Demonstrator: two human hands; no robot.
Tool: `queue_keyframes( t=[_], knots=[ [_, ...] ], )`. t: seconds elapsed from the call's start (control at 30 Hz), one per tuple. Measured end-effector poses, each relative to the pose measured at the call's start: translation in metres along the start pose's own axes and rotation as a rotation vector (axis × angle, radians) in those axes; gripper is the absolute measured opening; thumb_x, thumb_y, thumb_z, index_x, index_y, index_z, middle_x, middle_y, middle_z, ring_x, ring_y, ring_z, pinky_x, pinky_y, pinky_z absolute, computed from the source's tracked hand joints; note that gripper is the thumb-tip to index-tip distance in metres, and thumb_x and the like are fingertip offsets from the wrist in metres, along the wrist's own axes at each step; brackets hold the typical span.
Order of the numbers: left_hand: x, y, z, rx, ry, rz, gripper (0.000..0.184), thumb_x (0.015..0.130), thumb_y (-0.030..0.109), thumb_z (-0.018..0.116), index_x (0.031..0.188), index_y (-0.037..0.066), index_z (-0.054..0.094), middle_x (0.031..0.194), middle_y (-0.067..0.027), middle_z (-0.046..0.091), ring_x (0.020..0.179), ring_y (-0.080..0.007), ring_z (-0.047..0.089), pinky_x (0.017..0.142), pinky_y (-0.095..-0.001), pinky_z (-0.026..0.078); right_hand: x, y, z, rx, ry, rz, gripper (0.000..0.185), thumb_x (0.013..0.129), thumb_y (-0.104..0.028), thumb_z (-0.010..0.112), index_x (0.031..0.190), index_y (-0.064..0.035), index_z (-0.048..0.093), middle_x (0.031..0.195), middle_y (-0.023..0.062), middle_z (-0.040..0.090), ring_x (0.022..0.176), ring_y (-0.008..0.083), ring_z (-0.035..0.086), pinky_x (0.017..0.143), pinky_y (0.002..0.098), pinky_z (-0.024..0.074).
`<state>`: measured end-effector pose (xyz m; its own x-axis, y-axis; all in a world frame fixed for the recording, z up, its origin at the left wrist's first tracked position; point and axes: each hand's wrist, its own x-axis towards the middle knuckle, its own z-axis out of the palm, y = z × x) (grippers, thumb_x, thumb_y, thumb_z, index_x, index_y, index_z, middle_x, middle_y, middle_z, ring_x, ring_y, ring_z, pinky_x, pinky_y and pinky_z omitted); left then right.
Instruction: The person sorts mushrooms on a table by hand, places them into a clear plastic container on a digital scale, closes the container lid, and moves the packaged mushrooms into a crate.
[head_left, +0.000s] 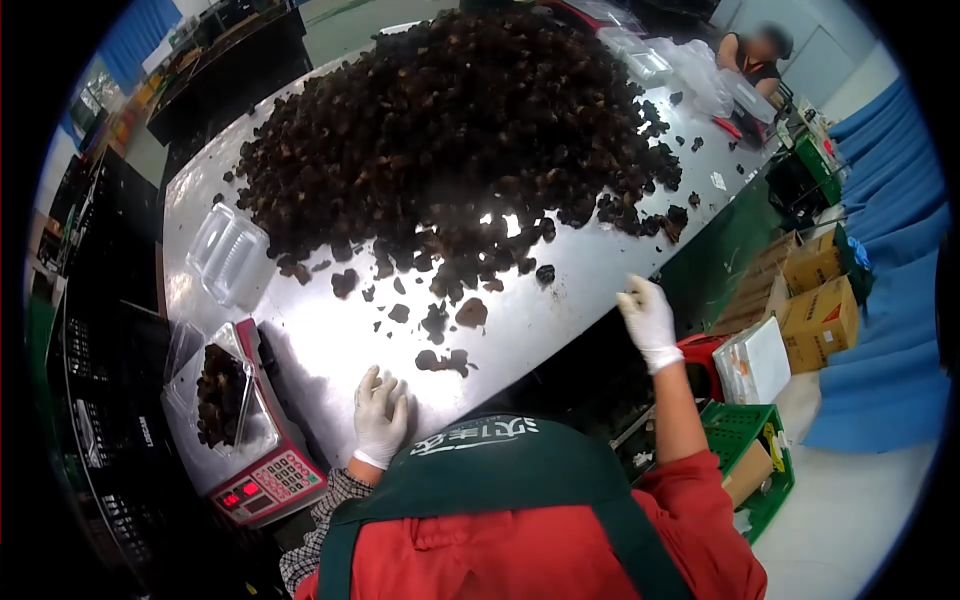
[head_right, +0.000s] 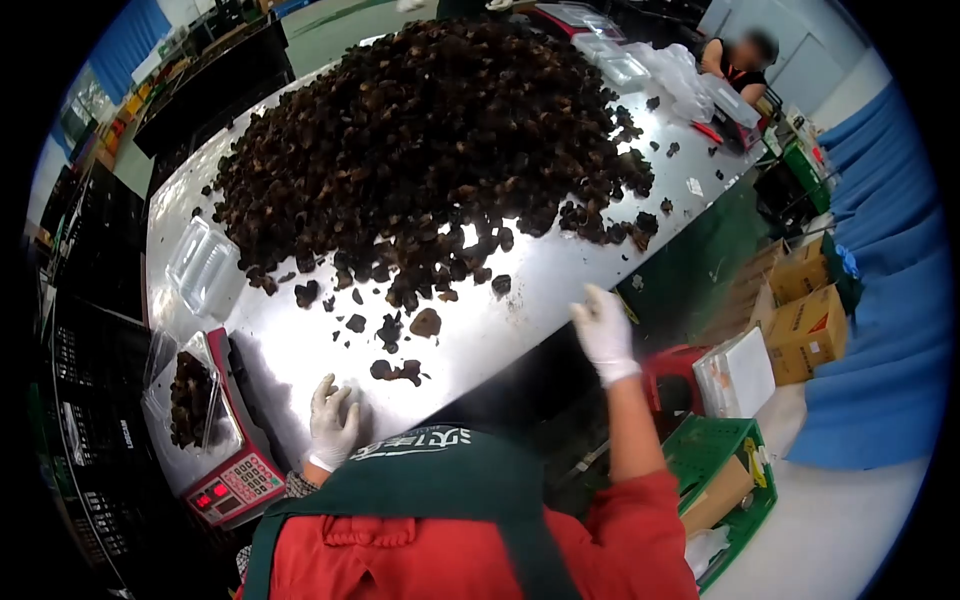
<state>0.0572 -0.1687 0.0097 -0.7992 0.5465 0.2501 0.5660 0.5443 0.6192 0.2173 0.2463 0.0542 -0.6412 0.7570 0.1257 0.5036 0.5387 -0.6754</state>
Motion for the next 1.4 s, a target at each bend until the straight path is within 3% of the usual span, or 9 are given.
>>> queue_keyframes(
  t=[0.13,0.27,0.4,0.53,0.8,0.93,1.0,1.23,1.4],
  knots=[
    [-0.013,0.000,0.002,-0.043,0.001,-0.013,0.031,0.076,0.008,0.068,0.106,0.001,0.063,0.129,-0.0211,0.048,0.106,-0.0342,0.054,0.091,-0.0407,0.046,-0.017,-0.074,0.100,-0.029,-0.355,-0.465,0.037,0.081,-0.018,0.066,0.115,-0.0047,0.059,0.109,0.0186,0.059,0.094,0.0326,0.060,0.083,0.0392,0.0493],
    [-0.026,0.000,-0.006,-0.068,0.004,-0.037,0.032,0.075,0.008,0.069,0.106,0.002,0.064,0.129,-0.0209,0.049,0.105,-0.0335,0.056,0.090,-0.0402,0.047,-0.020,-0.120,0.164,-0.218,-0.386,-0.528,0.029,0.079,-0.020,0.064,0.106,-0.0088,0.062,0.100,0.0137,0.058,0.095,0.0320,0.058,0.081,0.0408,0.0496],
    [-0.006,0.015,-0.013,-0.063,-0.074,0.061,0.029,0.079,0.012,0.067,0.106,0.003,0.064,0.123,-0.0198,0.053,0.103,-0.0348,0.057,0.089,-0.0417,0.047,0.005,-0.103,0.158,0.090,-0.528,-0.222,0.022,0.082,-0.012,0.061,0.104,-0.0062,0.063,0.097,0.0133,0.064,0.084,0.0264,0.063,0.078,0.0374,0.0515],
    [0.031,0.026,0.015,-0.059,-0.084,0.221,0.029,0.079,0.012,0.064,0.107,0.006,0.062,0.115,-0.0135,0.059,0.100,-0.0320,0.059,0.086,-0.0411,0.049,0.003,-0.095,0.102,0.597,-0.589,0.243,0.021,0.091,-0.009,0.055,0.109,-0.0003,0.060,0.084,0.0044,0.062,0.061,0.0080,0.054,0.057,0.0214,0.0468],
    [0.075,0.046,0.052,0.230,-0.368,0.384,0.024,0.081,0.020,0.062,0.103,0.009,0.062,0.090,-0.0101,0.062,0.086,-0.0273,0.059,0.078,-0.0382,0.048,-0.024,-0.043,0.051,1.142,-0.602,0.382,0.031,0.098,-0.022,0.050,0.117,0.0011,0.057,0.098,0.0075,0.062,0.078,0.0131,0.057,0.060,0.0256,0.0461],
    [0.079,0.035,0.054,-0.166,-0.131,0.150,0.026,0.083,0.013,0.060,0.109,0.007,0.063,0.100,-0.0135,0.064,0.091,-0.0305,0.060,0.082,-0.0378,0.049,-0.036,-0.037,0.037,1.261,-0.552,0.422,0.035,0.097,-0.025,0.051,0.119,0.0020,0.056,0.099,0.0082,0.062,0.079,0.0146,0.057,0.062,0.0262,0.0472],
    [0.087,0.052,0.046,-0.993,-0.214,-0.528,0.022,0.093,0.013,0.055,0.110,0.001,0.062,0.096,-0.0081,0.066,0.081,-0.0159,0.062,0.071,-0.0274,0.052,-0.038,-0.036,0.039,1.338,-0.599,0.399,0.035,0.098,-0.025,0.049,0.119,0.0020,0.056,0.101,0.0097,0.063,0.080,0.0159,0.058,0.065,0.0284,0.0480],
    [0.096,0.044,0.011,-1.637,-0.414,-0.721,0.037,0.097,0.025,0.050,0.119,-0.004,0.053,0.106,-0.0182,0.065,0.089,-0.0243,0.066,0.077,-0.0353,0.056,-0.031,-0.082,0.070,1.476,-0.851,0.399,0.035,0.098,-0.024,0.048,0.120,0.0009,0.056,0.110,0.0097,0.064,0.095,0.0186,0.060,0.073,0.0301,0.0477],
    [0.087,0.050,-0.007,-1.740,-0.415,-0.692,0.040,0.097,0.027,0.048,0.124,-0.003,0.050,0.114,-0.0204,0.061,0.094,-0.0263,0.064,0.079,-0.0357,0.054,-0.035,-0.121,0.084,1.429,-0.862,0.477,0.045,0.099,-0.031,0.043,0.125,0.0053,0.051,0.102,0.0142,0.062,0.073,0.0212,0.058,0.065,0.0324,0.0500]
  ],
)
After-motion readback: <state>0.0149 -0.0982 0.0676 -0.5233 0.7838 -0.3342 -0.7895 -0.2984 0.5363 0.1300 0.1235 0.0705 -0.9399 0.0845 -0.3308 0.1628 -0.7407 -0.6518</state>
